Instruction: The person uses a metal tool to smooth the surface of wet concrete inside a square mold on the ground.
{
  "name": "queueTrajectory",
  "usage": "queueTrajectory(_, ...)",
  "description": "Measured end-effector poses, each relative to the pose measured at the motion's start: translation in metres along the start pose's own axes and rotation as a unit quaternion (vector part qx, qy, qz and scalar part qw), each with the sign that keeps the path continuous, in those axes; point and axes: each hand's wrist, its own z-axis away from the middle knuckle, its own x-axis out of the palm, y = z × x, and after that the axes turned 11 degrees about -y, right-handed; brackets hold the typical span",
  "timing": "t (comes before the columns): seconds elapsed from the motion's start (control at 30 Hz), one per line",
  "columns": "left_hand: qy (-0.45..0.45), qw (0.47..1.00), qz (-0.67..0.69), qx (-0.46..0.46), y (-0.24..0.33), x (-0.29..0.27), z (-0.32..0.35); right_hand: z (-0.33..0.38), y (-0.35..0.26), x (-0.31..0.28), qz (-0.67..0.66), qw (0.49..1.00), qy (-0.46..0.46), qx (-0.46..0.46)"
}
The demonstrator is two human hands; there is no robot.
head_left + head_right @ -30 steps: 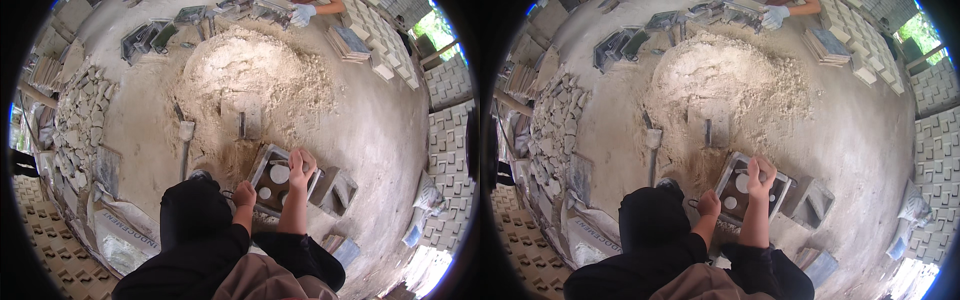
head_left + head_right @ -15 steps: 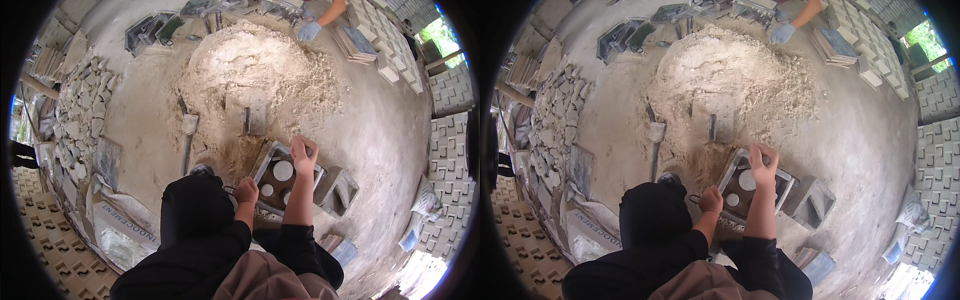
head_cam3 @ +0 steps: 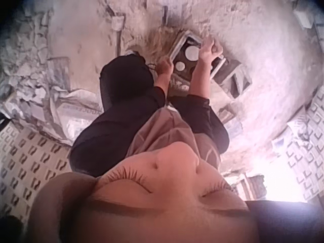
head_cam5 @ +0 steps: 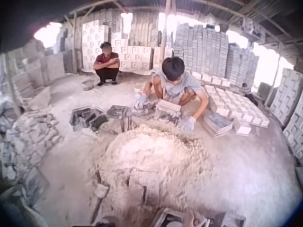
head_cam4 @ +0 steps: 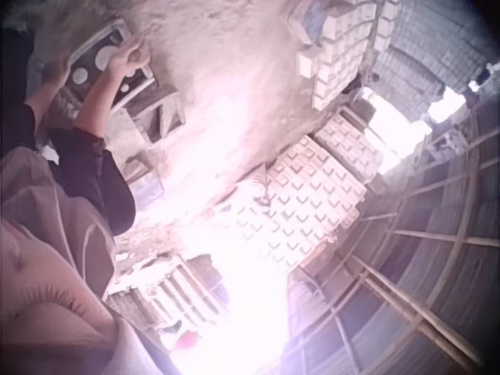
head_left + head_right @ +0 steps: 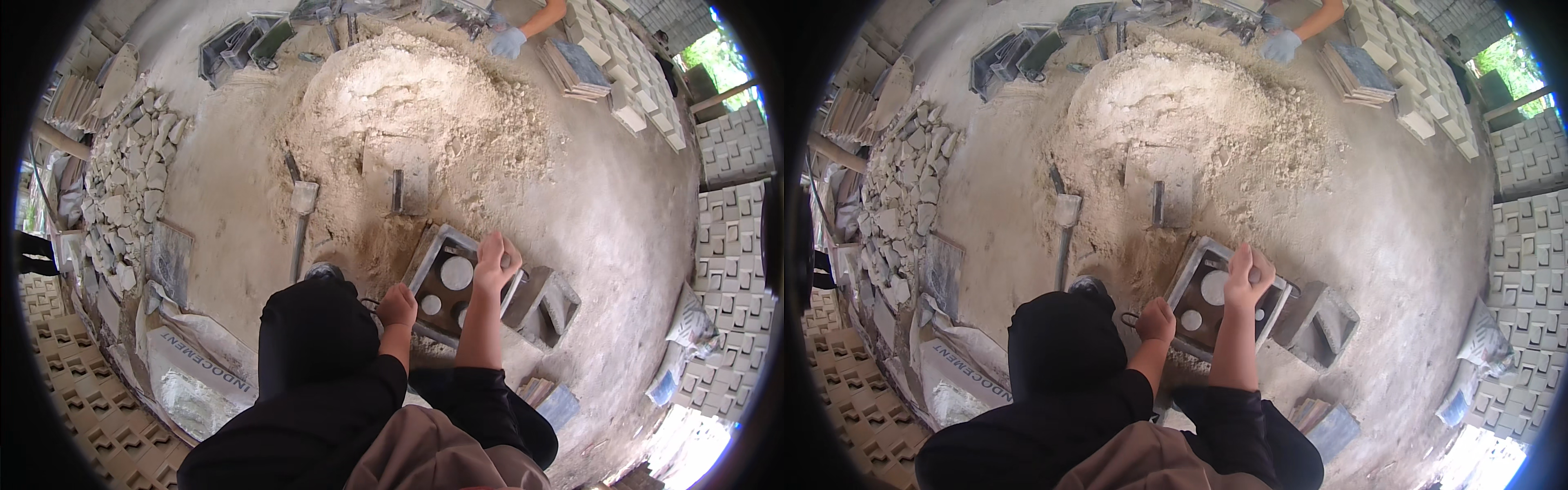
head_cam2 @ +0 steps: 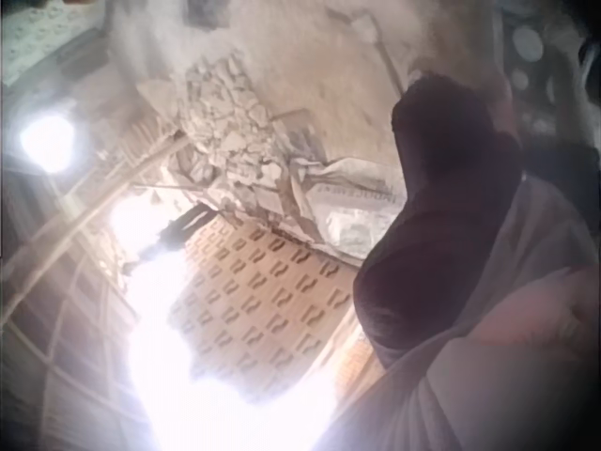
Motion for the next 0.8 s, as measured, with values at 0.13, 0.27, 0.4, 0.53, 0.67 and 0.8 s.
queueTrajectory(0.13,0.0,1.0,-0.006,-0.007,0.0,0.002,0.0,-0.001,0.001,0.005,-0.01,0.999,-0.03,-0.01)
queueTrajectory(0.27,0.008,1.0,-0.005,0.001,-0.002,0.0,-0.002,-0.008,-0.014,0.003,-0.073,0.997,0.017,-0.01)
queueTrajectory(0.4,0.01,1.0,-0.019,0.006,0.003,-0.002,0.0,-0.005,0.002,0.007,-0.025,1.0,0.008,0.014)
queueTrajectory(0.53,0.005,1.0,0.013,0.001,0.01,-0.012,0.003,0.007,0.001,0.004,0.064,0.996,0.028,-0.062)
queueTrajectory(0.67,-0.001,1.0,0.022,-0.007,0.009,-0.012,0.003,-0.002,0.002,0.002,0.068,0.996,-0.006,-0.048)
queueTrajectory(0.8,-0.005,1.0,-0.006,-0.003,0.0,-0.003,0.002,0.004,-0.005,-0.005,0.091,0.993,0.027,-0.065)
